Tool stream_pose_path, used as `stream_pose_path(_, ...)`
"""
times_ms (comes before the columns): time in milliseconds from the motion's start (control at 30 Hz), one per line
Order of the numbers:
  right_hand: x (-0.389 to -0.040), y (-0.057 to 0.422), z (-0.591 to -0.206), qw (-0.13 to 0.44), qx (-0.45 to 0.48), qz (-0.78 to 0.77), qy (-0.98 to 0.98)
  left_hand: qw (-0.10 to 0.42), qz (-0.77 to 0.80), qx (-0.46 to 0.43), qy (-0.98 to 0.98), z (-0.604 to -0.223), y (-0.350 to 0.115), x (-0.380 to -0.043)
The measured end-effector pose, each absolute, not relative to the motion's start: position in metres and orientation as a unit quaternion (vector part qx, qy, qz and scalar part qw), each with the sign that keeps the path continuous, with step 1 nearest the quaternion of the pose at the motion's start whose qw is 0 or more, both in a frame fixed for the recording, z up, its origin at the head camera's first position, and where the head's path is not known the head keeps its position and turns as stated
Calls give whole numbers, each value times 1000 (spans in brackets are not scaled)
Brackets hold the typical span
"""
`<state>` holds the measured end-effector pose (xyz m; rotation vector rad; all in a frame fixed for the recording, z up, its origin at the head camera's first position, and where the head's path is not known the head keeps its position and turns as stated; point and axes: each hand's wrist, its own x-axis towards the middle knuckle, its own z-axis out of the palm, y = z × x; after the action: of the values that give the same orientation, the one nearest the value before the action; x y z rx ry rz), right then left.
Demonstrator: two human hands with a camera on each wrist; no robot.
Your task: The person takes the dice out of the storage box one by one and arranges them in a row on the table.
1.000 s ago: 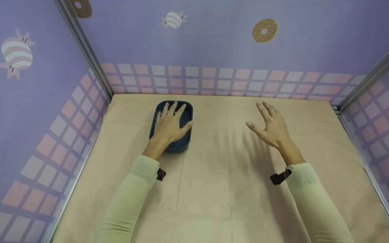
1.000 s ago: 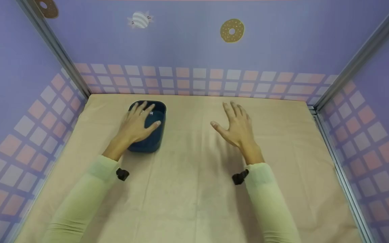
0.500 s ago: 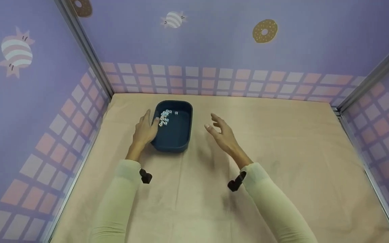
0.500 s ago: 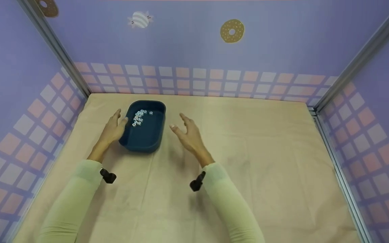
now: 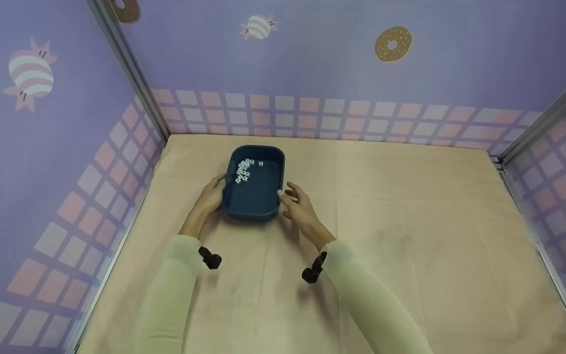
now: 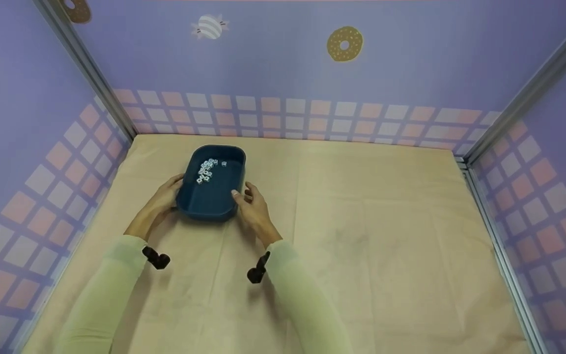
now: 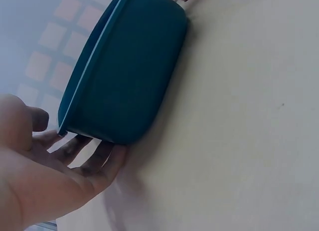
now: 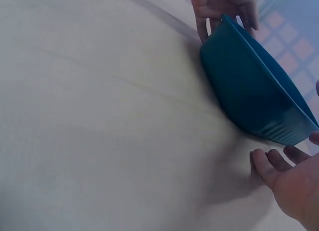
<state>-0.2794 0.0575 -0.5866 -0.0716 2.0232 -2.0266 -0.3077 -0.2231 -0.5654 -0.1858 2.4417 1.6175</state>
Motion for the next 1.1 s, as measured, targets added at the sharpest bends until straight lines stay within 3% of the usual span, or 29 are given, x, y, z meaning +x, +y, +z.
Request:
stream_pose_path(500,-279,71,-586,157,-24,-729,665,110,602,-55,789,-564,-205,-301)
stream_pose_path(1100,-237,171,-589,113,-39,-728,675,83,629,1,773,-569,-119,-261)
